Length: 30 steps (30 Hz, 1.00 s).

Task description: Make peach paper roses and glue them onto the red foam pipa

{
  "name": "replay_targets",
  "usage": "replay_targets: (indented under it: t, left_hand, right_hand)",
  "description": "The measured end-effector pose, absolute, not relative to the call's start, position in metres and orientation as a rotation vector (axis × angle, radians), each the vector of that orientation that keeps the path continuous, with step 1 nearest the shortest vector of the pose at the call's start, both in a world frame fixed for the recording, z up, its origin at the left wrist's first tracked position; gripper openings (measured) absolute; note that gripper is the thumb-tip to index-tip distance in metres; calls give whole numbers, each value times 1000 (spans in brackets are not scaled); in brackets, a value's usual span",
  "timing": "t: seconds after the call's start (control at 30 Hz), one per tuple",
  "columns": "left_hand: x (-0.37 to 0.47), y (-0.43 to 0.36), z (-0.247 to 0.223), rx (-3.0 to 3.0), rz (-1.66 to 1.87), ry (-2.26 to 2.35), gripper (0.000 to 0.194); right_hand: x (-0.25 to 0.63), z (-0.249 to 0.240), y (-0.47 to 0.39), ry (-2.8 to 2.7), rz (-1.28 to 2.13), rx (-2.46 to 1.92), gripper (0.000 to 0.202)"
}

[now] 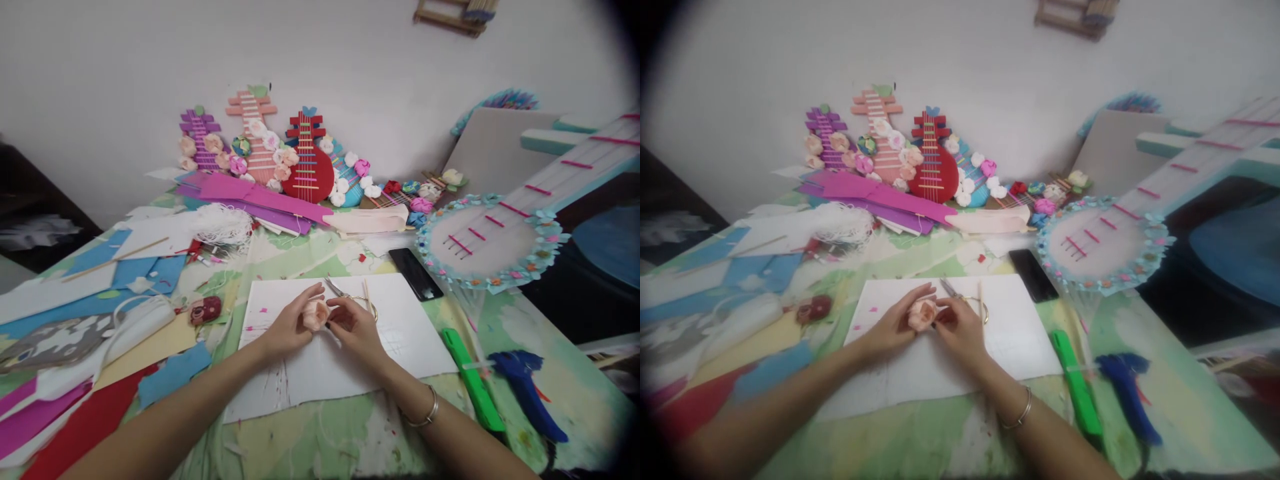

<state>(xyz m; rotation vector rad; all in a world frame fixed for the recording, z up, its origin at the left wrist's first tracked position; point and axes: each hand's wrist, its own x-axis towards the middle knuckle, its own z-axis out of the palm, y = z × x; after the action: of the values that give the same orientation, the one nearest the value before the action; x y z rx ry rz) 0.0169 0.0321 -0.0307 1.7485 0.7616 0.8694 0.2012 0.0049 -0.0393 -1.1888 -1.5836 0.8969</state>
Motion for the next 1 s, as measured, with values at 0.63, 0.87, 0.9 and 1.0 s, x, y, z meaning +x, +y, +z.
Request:
replay_targets:
  t: [0.63, 0.87, 0.9, 1.0]
  left_hand:
    - [20, 31, -22, 1407, 824, 686, 55]
    - [15, 35, -24, 1914, 939, 778, 48]
    - [14, 35, -23, 2015, 947, 781, 47]
    - [10, 37, -21, 2214, 975, 736, 33]
  right_hand:
    - [198, -36, 4, -1860, 487, -1203, 31]
    - [201, -32, 5, -1884, 605, -1150, 33]
    - [201, -31, 5, -1878, 625, -1139, 32]
    - [202, -27, 6, -1849, 700, -1122, 25]
